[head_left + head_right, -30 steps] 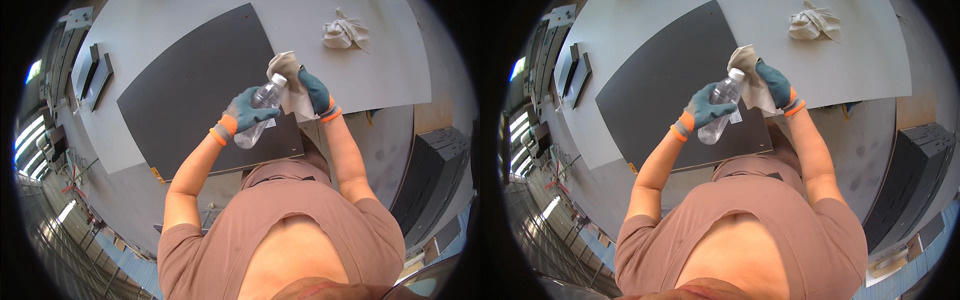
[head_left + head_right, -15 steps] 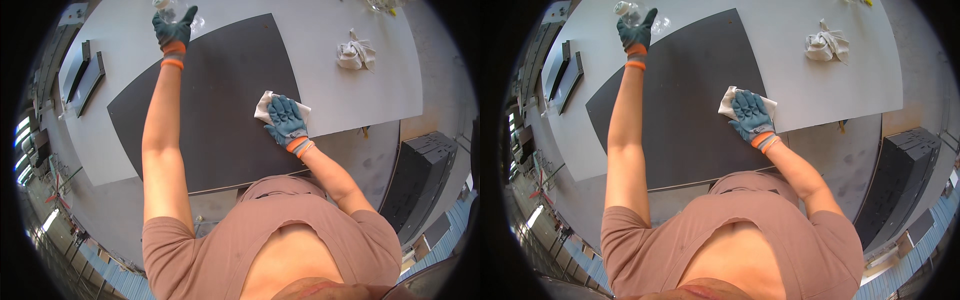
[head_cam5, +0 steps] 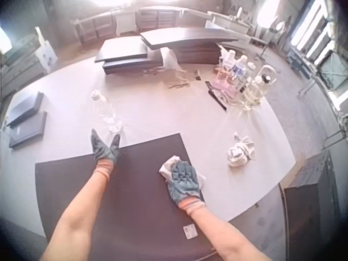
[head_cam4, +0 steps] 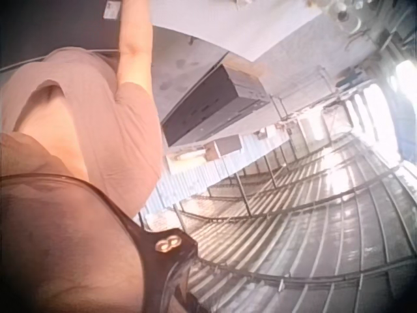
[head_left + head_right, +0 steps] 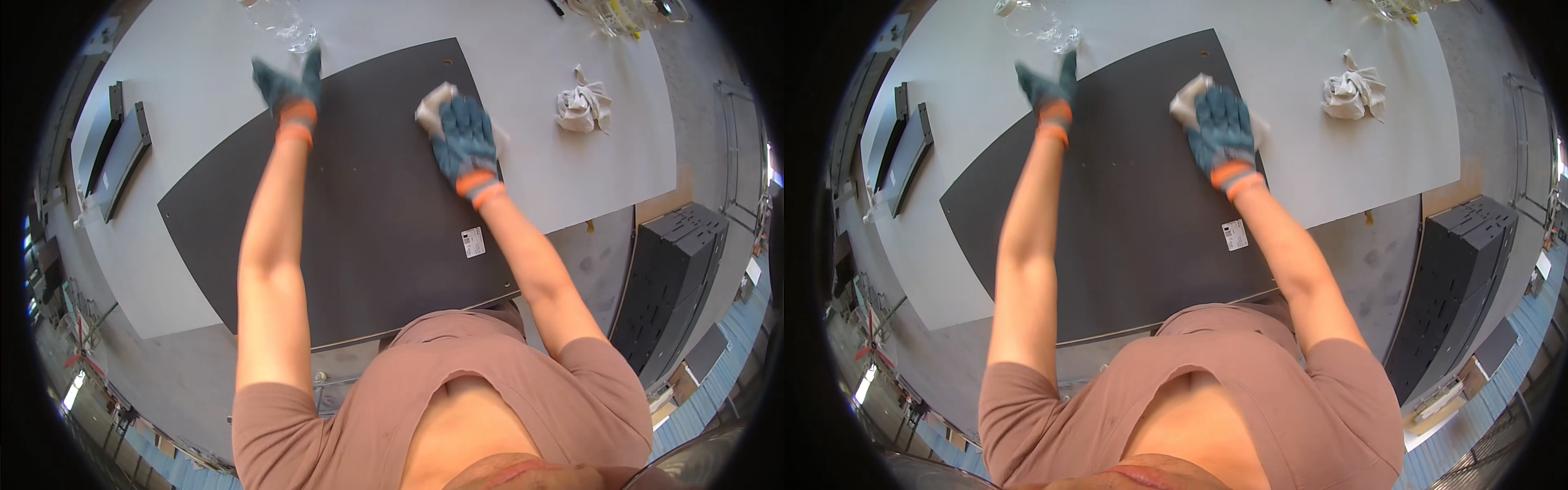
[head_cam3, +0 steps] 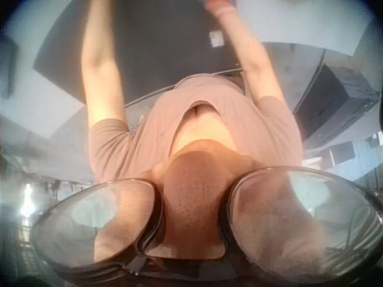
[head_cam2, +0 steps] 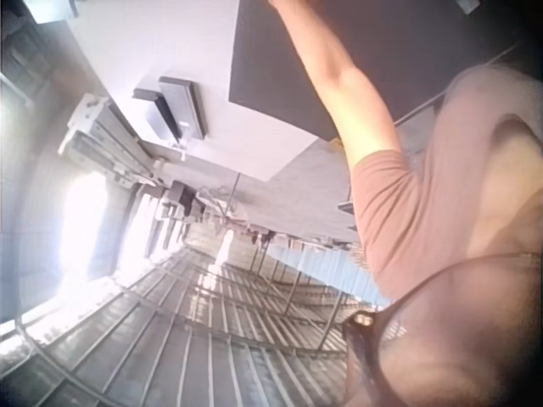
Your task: The person wipes a large dark rectangular panel with a white cloth, repeatedly refilling the cloth with liquid from a clear bottle. They wipe the entire surface area multiple times, flipping the cloth and repositioning the bottle as needed.
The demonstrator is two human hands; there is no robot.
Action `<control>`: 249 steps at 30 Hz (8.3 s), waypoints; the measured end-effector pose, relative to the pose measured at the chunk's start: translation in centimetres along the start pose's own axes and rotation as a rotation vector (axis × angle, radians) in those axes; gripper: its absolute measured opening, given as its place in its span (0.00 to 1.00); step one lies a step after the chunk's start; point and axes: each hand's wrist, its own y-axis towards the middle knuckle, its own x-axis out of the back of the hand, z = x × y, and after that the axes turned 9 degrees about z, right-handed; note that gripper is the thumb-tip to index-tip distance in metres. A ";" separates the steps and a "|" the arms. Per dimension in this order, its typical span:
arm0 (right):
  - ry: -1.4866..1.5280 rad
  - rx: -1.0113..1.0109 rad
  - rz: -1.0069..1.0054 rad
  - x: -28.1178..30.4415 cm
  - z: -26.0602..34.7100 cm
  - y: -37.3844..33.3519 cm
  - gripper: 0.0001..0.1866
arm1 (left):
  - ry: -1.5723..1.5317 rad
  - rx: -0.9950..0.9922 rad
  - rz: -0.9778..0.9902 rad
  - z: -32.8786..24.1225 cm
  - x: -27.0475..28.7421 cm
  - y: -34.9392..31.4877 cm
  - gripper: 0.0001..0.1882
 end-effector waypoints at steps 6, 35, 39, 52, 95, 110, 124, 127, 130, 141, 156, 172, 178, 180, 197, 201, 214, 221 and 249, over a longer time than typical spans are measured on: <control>-0.115 -0.151 -0.081 -1.3 -5.6 13.6 0.36 | 0.515 -0.349 0.263 4.5 4.9 -22.1 0.44; -0.082 -0.056 -0.129 -3.2 -5.0 10.4 0.36 | 0.482 -0.277 0.230 3.9 5.8 -22.2 0.40; 0.187 -0.042 0.118 -3.0 6.6 15.7 0.33 | 0.455 -0.274 0.233 4.1 5.8 -22.3 0.40; -0.157 0.015 0.207 0.5 0.6 15.3 0.24 | 0.365 -0.284 0.187 4.5 6.0 -22.4 0.37; 0.020 0.838 -0.028 -14.1 61.8 17.0 0.30 | 0.300 0.141 0.103 24.9 22.2 -28.8 0.44; -0.029 0.783 -0.009 -15.4 60.3 23.9 0.30 | 0.224 0.097 0.119 24.5 22.7 -28.2 0.44; -0.022 0.878 0.029 -15.2 61.4 18.9 0.30 | 0.230 0.121 0.147 24.3 23.5 -28.1 0.39; -0.025 0.812 -0.053 -17.4 61.2 24.2 0.29 | 0.228 0.085 0.136 24.4 22.9 -28.0 0.41; -0.016 0.763 -0.018 -15.9 63.5 20.5 0.30 | 0.234 0.117 0.111 24.8 22.7 -28.5 0.42; -0.029 0.905 0.062 -14.1 61.3 15.6 0.32 | 0.215 0.100 0.118 24.2 23.6 -28.1 0.37; 0.043 1.063 0.190 -14.2 60.4 2.3 0.30 | 0.083 0.038 0.000 24.2 27.3 -35.2 0.36; 0.038 1.549 0.437 -12.5 61.8 -12.1 0.32 | -1.065 1.083 -0.637 27.5 27.3 -51.3 0.14; 0.096 1.047 0.162 -14.7 62.4 4.6 0.28 | -1.055 1.135 -0.587 27.4 27.8 -51.0 0.11; -0.043 1.014 0.150 -14.2 62.3 8.9 0.30 | -1.049 1.183 -0.564 27.4 27.3 -51.4 0.13; 0.089 1.623 0.432 -7.5 45.9 -17.3 0.31 | -1.679 0.948 -0.629 30.5 30.5 -52.3 0.28; 0.161 1.526 0.567 -3.7 38.9 -22.8 0.34 | -1.684 0.826 -0.627 34.0 34.8 -52.2 0.50; 0.128 1.404 0.394 -8.6 54.4 -25.8 0.30 | -1.614 0.727 -0.319 40.1 36.4 -52.5 0.59; 0.018 1.337 0.475 -5.6 40.6 -27.1 0.31 | -1.419 0.911 -0.442 39.3 35.6 -51.9 0.54; -0.140 0.914 0.243 -8.9 48.3 -29.9 0.37 | -1.373 0.914 -0.426 41.6 35.0 -50.9 0.18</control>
